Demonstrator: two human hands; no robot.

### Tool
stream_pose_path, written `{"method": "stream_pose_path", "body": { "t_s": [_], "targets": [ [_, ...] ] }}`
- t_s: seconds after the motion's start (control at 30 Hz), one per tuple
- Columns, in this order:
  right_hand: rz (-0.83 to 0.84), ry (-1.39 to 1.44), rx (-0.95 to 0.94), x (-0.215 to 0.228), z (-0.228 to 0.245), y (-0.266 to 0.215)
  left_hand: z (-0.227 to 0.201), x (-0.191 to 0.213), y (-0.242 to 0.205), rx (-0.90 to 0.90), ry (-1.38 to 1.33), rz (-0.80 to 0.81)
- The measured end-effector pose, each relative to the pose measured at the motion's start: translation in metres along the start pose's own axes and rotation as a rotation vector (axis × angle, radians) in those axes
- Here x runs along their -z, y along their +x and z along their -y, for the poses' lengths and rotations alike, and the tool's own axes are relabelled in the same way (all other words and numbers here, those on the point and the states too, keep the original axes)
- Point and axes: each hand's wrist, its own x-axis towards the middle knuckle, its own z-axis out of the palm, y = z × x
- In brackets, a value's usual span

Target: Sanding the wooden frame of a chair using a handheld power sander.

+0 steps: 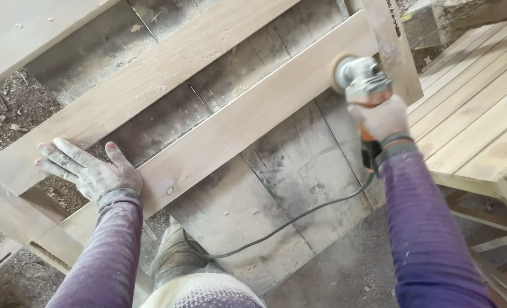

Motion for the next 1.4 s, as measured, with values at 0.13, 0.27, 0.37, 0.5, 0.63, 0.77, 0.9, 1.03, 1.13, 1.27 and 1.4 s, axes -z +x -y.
{"method": "stream_pose_path", "body": {
  "t_s": [0.13, 0.27, 0.37, 0.5, 0.63, 0.77, 0.9, 1.03, 1.13, 1.27, 1.4],
  "targets": [
    [-0.139, 0.153, -0.136, 0.020, -0.016, 0.040, 0.002, -0.003, -0.002, -0.006, 0.017, -0.011],
    [-0.179, 0.167, -0.061, 0.025, -0.042, 0.084, -0.001, 0.000, -0.001, -0.006, -0.002, -0.023],
    [-0.182, 0.086, -0.060, 0.012, -0.026, 0.067, -0.003, 0.001, -0.003, 0.007, -0.003, -0.009],
    [-0.098, 0.030, 0.025, -0.027, -0.007, 0.014, 0.001, 0.004, -0.003, 0.022, -0.006, -0.023],
    [-0.066, -0.047, 0.069, -0.053, 0.013, -0.044, 0.000, -0.002, 0.000, -0.031, -0.075, -0.043],
    [-0.039, -0.033, 0.255, -0.090, 0.004, -0.075, -0.003, 0.000, 0.004, -0.016, -0.085, -0.050],
    [-0.014, -0.051, 0.241, -0.110, 0.038, -0.133, 0.023, -0.001, 0.008, -0.033, -0.079, -0.100],
    [0.012, -0.073, 0.345, -0.141, 0.043, -0.161, 0.059, 0.033, 0.019, -0.173, 0.008, 0.023],
    [0.047, -0.243, 0.356, -0.164, 0.044, -0.185, 0.115, 0.032, 0.035, -0.359, 0.137, 0.074],
    [0.055, -0.201, 0.479, -0.190, 0.065, -0.224, 0.149, 0.031, 0.034, -0.479, 0.152, 0.021],
    [0.226, -0.263, 0.551, -0.211, 0.082, -0.252, 0.140, 0.044, 0.026, -0.414, 0.086, 0.034]
  ]
}}
